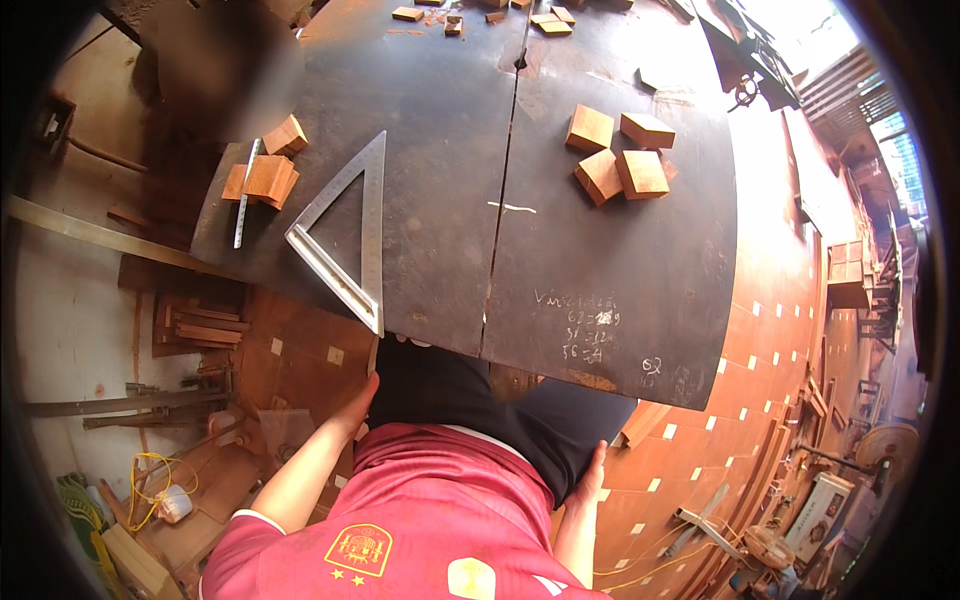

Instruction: The person measures and marks small wooden blocks on a workbench using a metal ruler and a set square. They repeatedly position the tools, draw lines with a pen, and place the marked blocks aside. Another person is visible in the background working separately.

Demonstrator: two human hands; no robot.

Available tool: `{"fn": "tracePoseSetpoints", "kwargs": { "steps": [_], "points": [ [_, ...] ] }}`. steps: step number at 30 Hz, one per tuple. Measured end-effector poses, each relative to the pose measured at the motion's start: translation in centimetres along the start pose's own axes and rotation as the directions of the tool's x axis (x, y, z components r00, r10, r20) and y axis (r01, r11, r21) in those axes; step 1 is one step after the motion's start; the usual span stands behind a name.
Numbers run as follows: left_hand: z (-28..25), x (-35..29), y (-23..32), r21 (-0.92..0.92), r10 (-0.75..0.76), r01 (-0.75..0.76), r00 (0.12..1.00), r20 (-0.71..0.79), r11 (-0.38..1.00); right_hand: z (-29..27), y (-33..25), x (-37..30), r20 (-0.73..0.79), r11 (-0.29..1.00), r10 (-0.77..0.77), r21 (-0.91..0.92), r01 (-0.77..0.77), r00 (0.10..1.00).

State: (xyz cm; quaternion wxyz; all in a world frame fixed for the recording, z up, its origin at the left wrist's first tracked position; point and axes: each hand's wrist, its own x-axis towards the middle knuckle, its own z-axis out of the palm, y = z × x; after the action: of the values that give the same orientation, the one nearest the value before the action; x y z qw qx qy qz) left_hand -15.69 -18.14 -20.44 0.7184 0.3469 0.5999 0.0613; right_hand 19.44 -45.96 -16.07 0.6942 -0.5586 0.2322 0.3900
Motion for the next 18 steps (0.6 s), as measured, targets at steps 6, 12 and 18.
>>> {"fn": "tracePoseSetpoints", "kwargs": {
  "steps": [6,12,18],
  "points": [
    [3.2,0.5,4.6,0.432,0.433,-0.367,0.899,-0.060,0.824,-1.1,0.7,0.9,-0.055,0.866,-0.327,-0.417,0.276,0.943],
    [3.5,-3.6,8.5,0.699,0.442,-0.272,0.895,-0.070,0.661,-3.3,1.1,0.7,-0.051,0.615,-0.571,-0.688,0.386,0.819],
    [-2.5,-5.9,11.7,0.651,0.615,-0.336,0.744,-0.261,0.681,-2.8,-9.0,-1.0,-0.169,0.416,-0.897,-0.637,0.650,0.408]
  ]
}}
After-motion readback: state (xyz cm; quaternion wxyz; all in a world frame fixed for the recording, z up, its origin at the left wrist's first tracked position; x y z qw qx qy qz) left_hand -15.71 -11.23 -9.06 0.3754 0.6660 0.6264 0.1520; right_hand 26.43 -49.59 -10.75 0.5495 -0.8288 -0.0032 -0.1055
